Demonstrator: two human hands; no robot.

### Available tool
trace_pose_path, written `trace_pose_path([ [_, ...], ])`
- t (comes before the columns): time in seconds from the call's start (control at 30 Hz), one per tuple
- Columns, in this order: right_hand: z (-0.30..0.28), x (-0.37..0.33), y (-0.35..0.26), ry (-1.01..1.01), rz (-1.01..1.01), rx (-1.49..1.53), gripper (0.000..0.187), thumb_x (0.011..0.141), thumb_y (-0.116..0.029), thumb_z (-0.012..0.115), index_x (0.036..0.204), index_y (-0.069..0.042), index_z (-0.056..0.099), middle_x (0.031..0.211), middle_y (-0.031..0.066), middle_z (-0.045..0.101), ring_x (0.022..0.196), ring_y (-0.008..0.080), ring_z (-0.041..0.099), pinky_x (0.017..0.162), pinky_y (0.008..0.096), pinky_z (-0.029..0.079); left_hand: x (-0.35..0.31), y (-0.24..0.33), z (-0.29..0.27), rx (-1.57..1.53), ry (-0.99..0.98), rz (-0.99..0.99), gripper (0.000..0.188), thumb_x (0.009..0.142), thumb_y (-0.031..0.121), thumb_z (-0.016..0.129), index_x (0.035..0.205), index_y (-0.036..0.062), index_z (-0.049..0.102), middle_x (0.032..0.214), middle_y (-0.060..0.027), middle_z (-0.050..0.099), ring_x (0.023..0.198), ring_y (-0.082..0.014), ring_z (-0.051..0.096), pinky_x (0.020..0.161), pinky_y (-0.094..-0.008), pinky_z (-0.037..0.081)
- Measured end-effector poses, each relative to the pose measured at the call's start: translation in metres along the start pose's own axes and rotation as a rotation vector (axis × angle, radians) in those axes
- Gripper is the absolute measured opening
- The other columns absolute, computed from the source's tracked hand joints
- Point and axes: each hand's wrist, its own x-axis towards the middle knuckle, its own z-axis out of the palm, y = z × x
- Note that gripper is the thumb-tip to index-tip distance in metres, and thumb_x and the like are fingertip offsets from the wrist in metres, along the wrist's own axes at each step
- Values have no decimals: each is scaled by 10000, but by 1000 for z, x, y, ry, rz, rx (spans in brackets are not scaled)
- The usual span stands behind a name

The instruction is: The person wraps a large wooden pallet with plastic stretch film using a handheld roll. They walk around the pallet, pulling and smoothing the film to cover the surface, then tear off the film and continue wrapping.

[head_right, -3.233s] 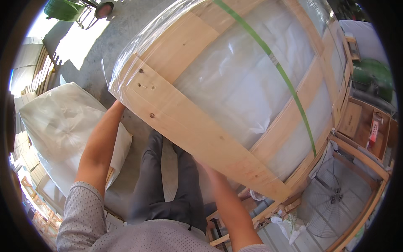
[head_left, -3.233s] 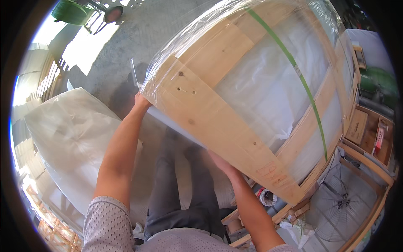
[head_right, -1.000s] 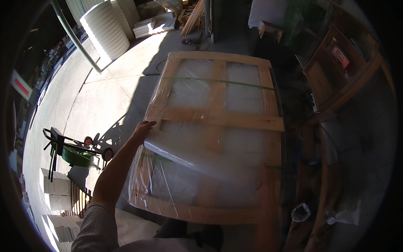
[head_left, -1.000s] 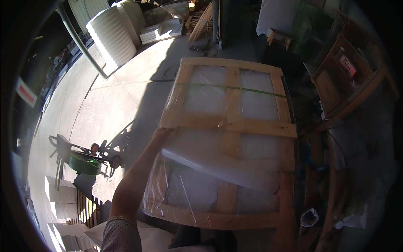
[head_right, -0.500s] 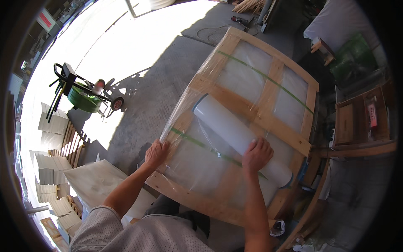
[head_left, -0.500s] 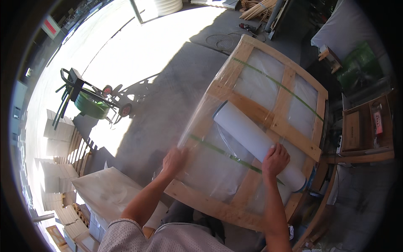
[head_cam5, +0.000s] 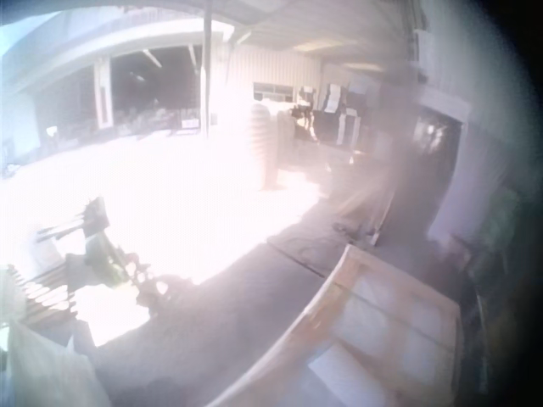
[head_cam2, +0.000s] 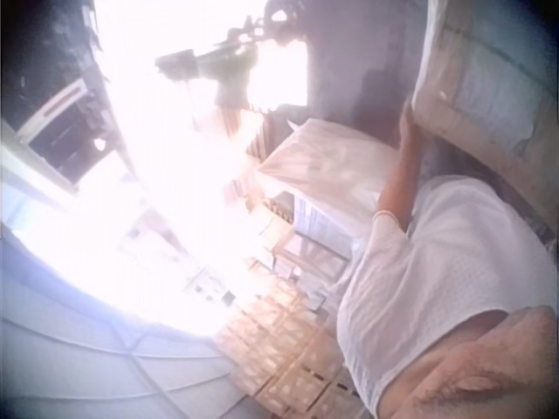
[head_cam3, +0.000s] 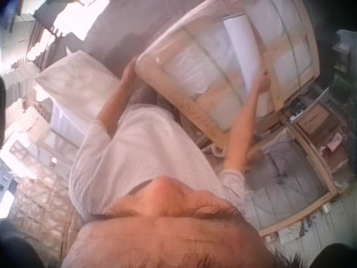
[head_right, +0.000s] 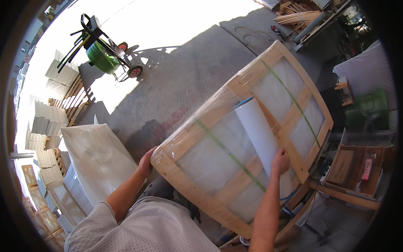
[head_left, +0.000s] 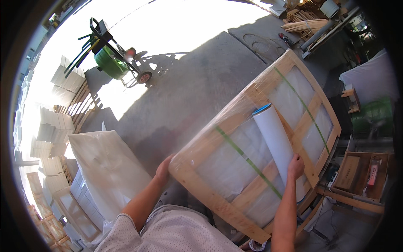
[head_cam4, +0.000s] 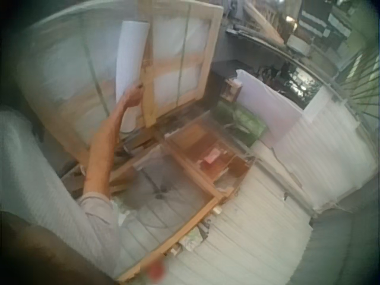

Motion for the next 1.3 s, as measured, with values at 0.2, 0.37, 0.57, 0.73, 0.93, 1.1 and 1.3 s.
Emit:
trace_pose_path([
  [0.2,5,7,6,17,-39,-20,491,886,-431,382,922,-60,700,936,199,682,863,432,626,755,519,484,13,-18,25,-750,244,-128,615,966,547,374,1298,48,510,1281,-109,560,1178,-271,519,1031,-413,390],
  [0.37,7,1,3,49,-14,-26,483,894,-424,381,925,-63,701,929,202,681,853,433,625,749,522,484,-9,-11,54,-953,187,-170,544,1001,498,280,1166,59,556,1187,-101,597,1090,-280,563,973,-423,440],
  [0.57,10,0,9,115,-27,-3,468,906,-420,381,907,-80,703,900,199,685,839,432,634,747,514,500,-39,3,58,-536,174,-206,678,980,563,240,1384,55,436,1404,-112,477,1284,-288,436,1105,-436,312],
  [0.73,10,2,10,130,-15,-49,456,907,-405,388,891,-79,707,900,202,688,849,424,642,767,516,508,-68,32,61,-312,31,-246,654,979,540,284,1393,55,426,1395,-106,477,1288,-254,435,1077,-414,340],
  [0.93,8,4,12,144,-19,-13,455,912,-390,388,862,-66,704,890,199,691,839,422,648,762,519,511,-78,15,31,-93,188,-281,636,965,515,392,1343,7,451,1311,-138,525,1181,-275,524,952,-438,446],
  [1.1,4,12,12,160,-17,9,448,919,-373,387,848,-55,696,867,212,687,817,423,651,745,520,514,-89,5,-4,-17,357,-344,560,963,422,471,1244,-62,479,1189,-189,573,1027,-299,598,770,-427,519],
  [1.3,-1,3,10,184,-25,38,466,934,-380,385,855,-41,695,863,221,683,810,420,651,739,521,510,-99,15,-39,-4,322,-326,517,962,400,484,1204,-56,490,1134,-180,577,939,-315,633,731,-425,529],
])
